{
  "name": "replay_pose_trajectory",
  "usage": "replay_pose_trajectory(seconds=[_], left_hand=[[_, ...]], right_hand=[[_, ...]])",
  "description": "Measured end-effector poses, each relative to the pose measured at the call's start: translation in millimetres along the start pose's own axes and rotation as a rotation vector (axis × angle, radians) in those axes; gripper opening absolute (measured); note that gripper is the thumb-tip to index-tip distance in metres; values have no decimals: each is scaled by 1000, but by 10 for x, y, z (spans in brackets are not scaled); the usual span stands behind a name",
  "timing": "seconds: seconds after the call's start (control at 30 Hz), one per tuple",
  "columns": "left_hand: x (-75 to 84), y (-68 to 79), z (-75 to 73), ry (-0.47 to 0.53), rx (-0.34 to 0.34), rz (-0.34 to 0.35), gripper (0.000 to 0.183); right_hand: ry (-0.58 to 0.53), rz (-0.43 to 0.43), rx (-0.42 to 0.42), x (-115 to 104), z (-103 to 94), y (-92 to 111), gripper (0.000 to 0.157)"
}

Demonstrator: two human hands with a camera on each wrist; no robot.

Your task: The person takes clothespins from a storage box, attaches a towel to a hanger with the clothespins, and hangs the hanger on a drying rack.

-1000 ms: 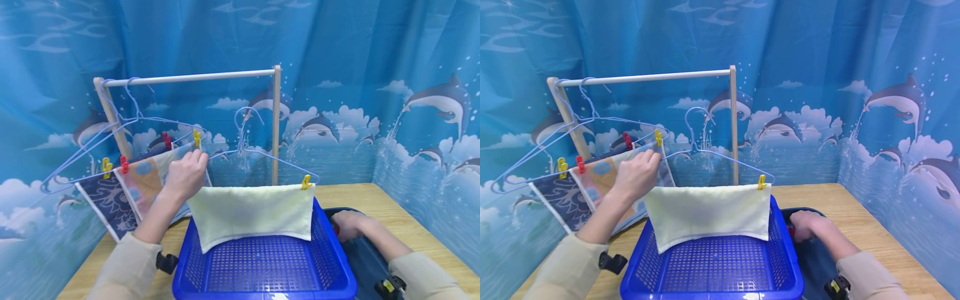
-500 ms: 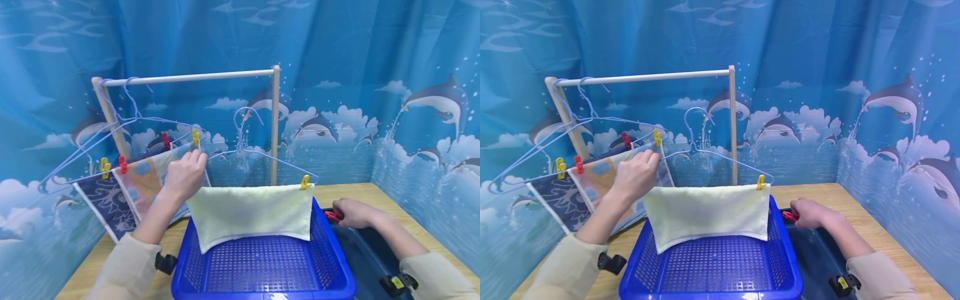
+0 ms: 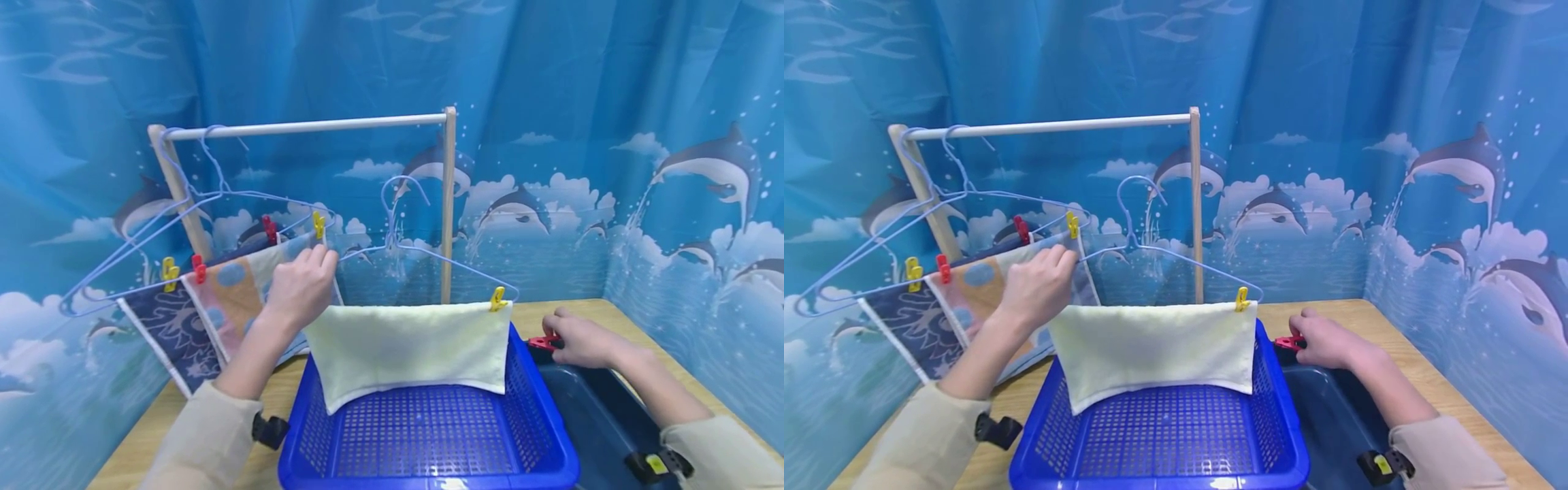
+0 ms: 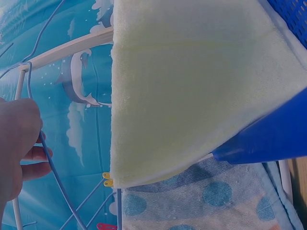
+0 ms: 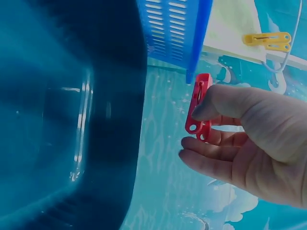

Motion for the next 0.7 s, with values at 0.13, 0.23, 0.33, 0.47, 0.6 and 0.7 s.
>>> replay_pose_trajectory(seconds=[0.13, 0.23, 0.33, 0.47, 0.6, 0.7], left_hand=[[-4, 2, -2, 1, -2, 0, 8], [-11, 0, -1, -5, -7, 2, 8], [-24, -6, 5, -15, -5, 8, 7], [-47, -10, 8, -31, 5, 18, 7], [-74, -5, 10, -30, 10, 26, 8], [-91, -8, 8, -16, 2, 25, 9]], right_hand=[[4, -21, 38, -3, -59, 10, 21], [7, -47, 67, -26, -118, 31, 19], [12, -51, 70, -61, -196, 68, 18], [33, -25, 77, -127, -328, 133, 19], [60, -19, 133, -225, -464, 212, 21], [83, -60, 208, -334, -543, 259, 25]])
Point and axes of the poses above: each hand's wrist, its own y-axis away from the middle knuckle, its own z-axis out of the palm, x = y × z, the point moved 3 cm from there along -y, towards the middle knuckle, and after that the axes turned 14 degrees about z, right-handed, at the moved point
